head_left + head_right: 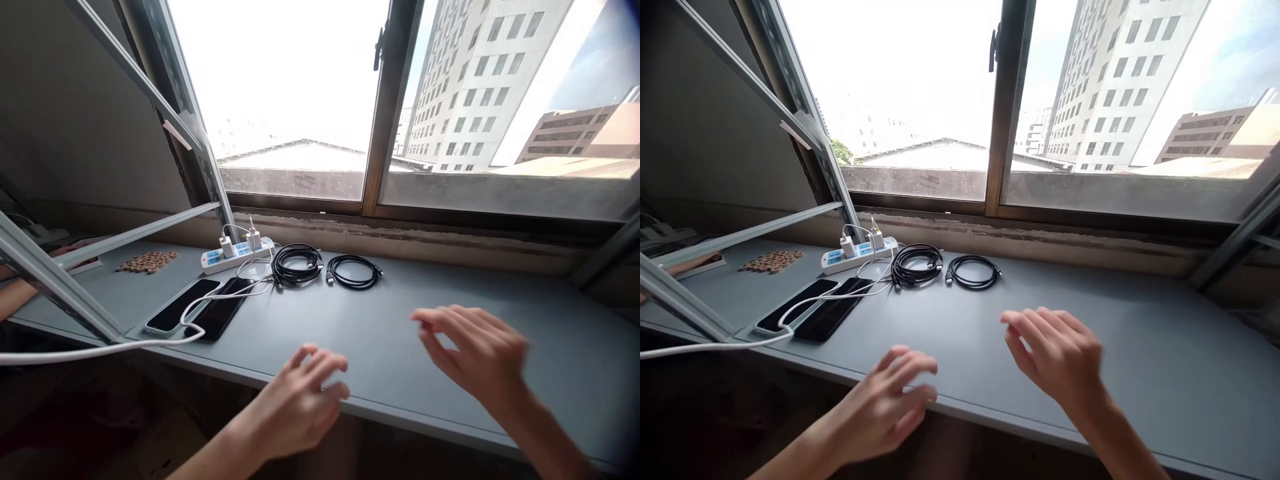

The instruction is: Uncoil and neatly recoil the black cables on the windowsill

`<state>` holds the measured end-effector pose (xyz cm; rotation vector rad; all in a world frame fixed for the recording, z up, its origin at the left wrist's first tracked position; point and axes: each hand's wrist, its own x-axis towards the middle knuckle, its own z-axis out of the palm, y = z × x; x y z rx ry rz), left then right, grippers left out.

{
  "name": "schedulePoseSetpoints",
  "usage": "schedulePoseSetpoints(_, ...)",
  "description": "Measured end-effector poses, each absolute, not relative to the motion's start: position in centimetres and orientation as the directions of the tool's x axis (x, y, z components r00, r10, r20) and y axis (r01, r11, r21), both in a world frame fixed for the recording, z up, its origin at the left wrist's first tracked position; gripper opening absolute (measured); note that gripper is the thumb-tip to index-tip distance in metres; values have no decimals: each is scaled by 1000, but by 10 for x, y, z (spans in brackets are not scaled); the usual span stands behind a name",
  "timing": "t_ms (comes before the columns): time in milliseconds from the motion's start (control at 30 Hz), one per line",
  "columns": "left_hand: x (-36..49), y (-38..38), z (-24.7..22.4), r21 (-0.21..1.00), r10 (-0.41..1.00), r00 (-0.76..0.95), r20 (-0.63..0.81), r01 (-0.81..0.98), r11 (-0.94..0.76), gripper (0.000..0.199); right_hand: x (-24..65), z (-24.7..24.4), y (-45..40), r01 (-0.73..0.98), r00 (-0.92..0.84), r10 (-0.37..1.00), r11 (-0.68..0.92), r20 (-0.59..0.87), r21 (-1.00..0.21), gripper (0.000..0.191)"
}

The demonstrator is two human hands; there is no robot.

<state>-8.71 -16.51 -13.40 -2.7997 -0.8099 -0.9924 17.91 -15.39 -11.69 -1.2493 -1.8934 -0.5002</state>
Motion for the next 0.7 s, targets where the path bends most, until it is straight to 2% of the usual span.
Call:
schedulePoseSetpoints(67, -81, -122, -137, 177, 519, 623, 585, 527, -831, 19, 176, -130, -122, 893, -173, 763, 389, 623, -228, 17)
schedulePoseSetpoints(100, -78, -102, -138, 214, 581, 578, 574, 578, -787, 19, 175, -138, -106, 882, -151, 868, 335, 474, -332, 20)
schedulePoseSetpoints(133, -74, -84, -140, 239, 643, 519, 563, 643, -728, 18, 175, -146, -91, 882, -139, 923, 280, 359, -379, 22)
schedulePoseSetpoints(233, -65, -41, -147, 293, 771, 414, 484, 754, -588, 15, 180, -166, -58, 916, -146, 972, 204, 185, -344, 26)
schedulePoseSetpoints(400, -51, 6, -151, 330, 893, 208, 400, 876, -352, 12, 188, -182, -45, 926, -100, 984, 146, 147, -347, 23)
schedulePoseSetpoints(633, -36, 84, -148, 397, 970, -105, 218, 918, 10, 53, 188, -179, -56, 906, -65, 992, 103, 107, -410, 23)
schedulePoseSetpoints(700, -35, 96, -156, 413, 970, -152, 192, 909, 60, 50, 189, -177, -56, 903, -51, 994, 85, 92, -422, 23)
